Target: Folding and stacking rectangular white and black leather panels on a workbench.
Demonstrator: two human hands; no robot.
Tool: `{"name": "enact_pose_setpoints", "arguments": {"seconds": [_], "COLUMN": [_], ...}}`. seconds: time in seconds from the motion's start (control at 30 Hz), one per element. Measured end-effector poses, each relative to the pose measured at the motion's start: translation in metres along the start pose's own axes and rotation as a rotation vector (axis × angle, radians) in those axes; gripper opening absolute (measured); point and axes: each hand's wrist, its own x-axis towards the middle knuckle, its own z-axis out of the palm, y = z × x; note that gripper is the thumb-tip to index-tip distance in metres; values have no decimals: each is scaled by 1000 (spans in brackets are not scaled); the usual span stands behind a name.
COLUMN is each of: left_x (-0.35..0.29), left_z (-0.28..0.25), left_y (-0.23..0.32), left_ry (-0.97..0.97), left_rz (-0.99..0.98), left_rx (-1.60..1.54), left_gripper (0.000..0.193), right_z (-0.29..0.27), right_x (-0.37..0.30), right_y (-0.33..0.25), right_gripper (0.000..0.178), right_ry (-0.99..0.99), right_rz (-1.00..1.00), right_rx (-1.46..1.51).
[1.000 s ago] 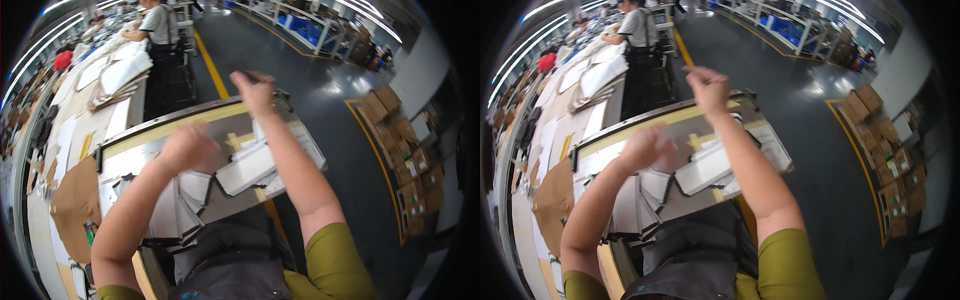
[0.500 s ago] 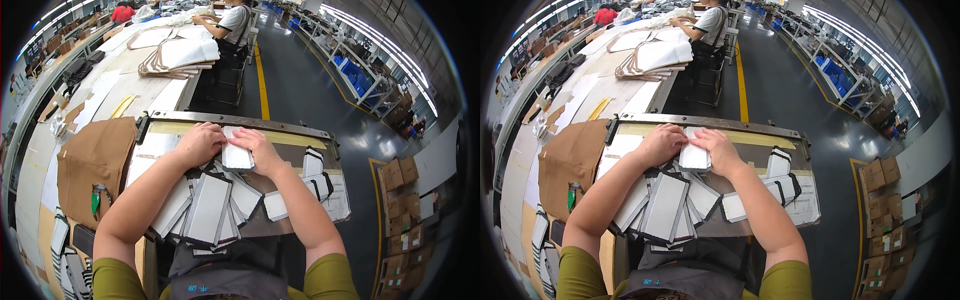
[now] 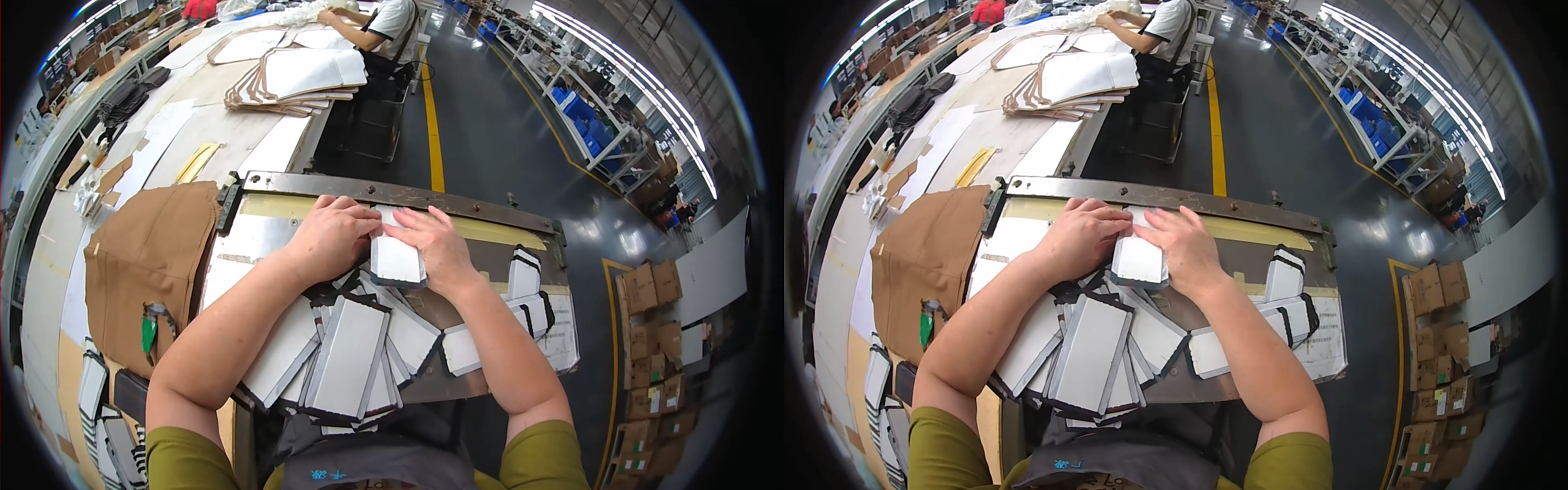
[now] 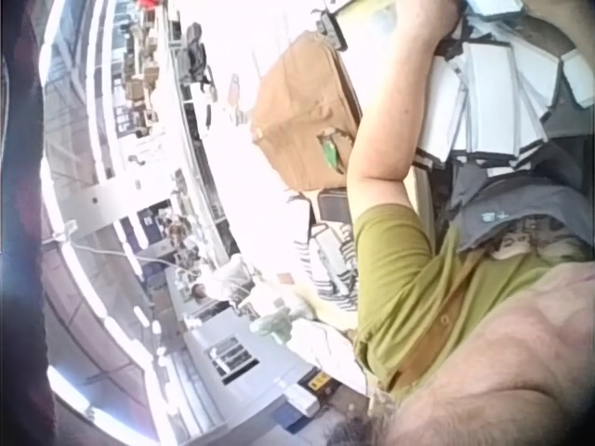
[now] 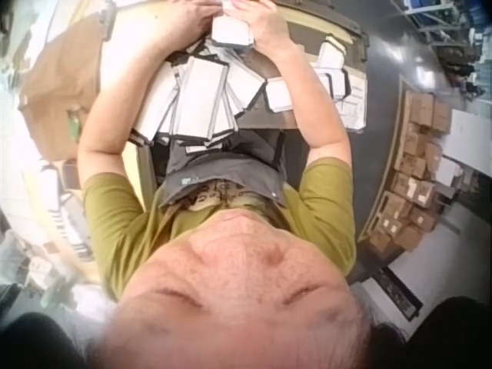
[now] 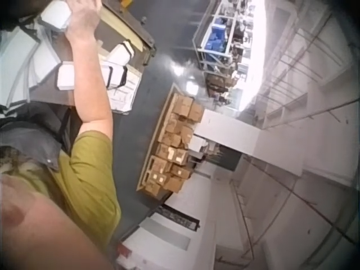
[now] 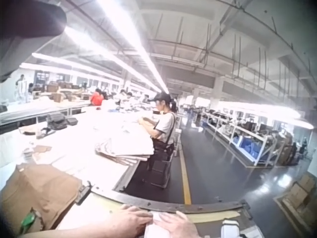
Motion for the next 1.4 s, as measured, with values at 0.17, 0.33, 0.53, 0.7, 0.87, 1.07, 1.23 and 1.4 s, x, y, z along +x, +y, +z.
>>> {"name": "enact_pose_setpoints", "arguments": {"seconds": [0.17, 0.33, 0.53, 0.7, 0.87, 1.07, 1.23, 1.4], "left_x": [2, 1, 0, 3, 6, 10, 11, 5], "left_z": [-6, -8, -7, -10, -15, -10, -22, 2], "left_y": [1, 4, 3, 5, 1, -11, 5, -7], "left_ry": [-22, -58, -54, -69, -14, 536, 438, 16], "left_rz": [5, -16, -6, -47, 3, -419, 21, 177], "left_rx": [31, 18, 33, 26, -5, -478, -167, -129], "left_gripper": [29, 27, 24, 20, 21, 41, 58, 51], "right_z": [-4, -3, -7, -15, -10, -29, -29, -17], "right_x": [1, -1, -3, -2, -1, 12, 6, 5], "right_y": [-3, -2, -6, -5, 2, 2, -18, -23], "right_gripper": [31, 28, 30, 38, 27, 15, 16, 15], "right_ry": [84, 86, 5, -82, 128, 712, 474, 123], "right_rz": [-3, -26, 53, 75, 142, 266, 33, 21], "right_rx": [9, 10, 129, 47, -10, 287, -56, 427]}}
